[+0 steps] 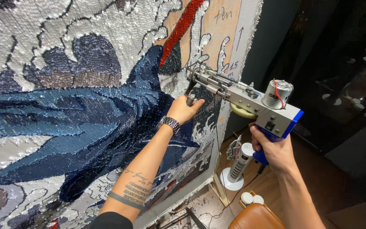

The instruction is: The person uses a handheld tufting gun to apply blue yarn into a canvas stretched on a frame, following a pre-drawn design. The person guides the tool along the pattern to create a textured surface.

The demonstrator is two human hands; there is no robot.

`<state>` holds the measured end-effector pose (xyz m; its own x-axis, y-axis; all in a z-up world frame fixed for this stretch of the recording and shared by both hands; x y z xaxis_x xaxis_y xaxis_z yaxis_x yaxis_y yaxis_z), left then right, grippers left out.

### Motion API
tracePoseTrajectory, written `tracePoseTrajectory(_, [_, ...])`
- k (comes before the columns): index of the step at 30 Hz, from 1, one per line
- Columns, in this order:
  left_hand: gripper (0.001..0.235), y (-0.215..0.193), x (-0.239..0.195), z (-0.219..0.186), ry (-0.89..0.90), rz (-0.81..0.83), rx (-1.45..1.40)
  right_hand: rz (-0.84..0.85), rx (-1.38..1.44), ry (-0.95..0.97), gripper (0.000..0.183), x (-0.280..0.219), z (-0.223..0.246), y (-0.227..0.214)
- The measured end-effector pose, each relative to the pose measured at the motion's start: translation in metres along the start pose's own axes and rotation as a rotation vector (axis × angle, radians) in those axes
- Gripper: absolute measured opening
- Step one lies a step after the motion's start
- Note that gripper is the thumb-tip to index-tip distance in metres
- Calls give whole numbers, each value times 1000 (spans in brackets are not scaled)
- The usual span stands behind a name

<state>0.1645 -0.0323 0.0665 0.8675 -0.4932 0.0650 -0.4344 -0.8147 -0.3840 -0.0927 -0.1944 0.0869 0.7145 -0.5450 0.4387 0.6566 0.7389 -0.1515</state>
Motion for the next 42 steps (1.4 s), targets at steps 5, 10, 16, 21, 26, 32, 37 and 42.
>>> tracePoseTrajectory(5, [45,-5,3,7,-63,-13,17,27,-7,2,18,3,-3,6])
tracePoseTrajectory(10, [44,-9,-1,1,-68,-17,10,21,25,-2,13,6,-14,10])
tracePoseTrajectory(16, [43,-9,-3,0,-67,-5,-17,19,42,-1,15,6,-12,11])
tracePoseTrajectory(21, [43,-10,2,7,-80,-3,23,13,39,15,13,7,-13,13])
tracePoseTrajectory(26, [39,-15,15,12,-80,-3,32,5,46,11,14,10,-9,25])
tracePoseTrajectory(32, [38,-27,30,19,-70,-10,60,-6,89,25,13,12,-20,37])
tracePoseTrajectory(37, [40,-40,22,16,-59,-37,42,-7,71,47,11,16,-20,42])
tracePoseTrajectory(42, [37,-51,9,15,-80,-125,223,-17,77,50,9,22,-20,51])
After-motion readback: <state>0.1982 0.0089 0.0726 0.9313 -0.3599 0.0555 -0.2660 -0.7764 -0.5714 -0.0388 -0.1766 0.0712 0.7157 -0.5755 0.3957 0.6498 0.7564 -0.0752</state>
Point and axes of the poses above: each hand's wrist, its own x-axis towards the middle knuckle, its own y-axis out of the palm, z = x × y, the point moved 3 cm from there along x, towards the middle knuckle, and after that the axes turned 14 degrees about -x, right-handed, at the moved point
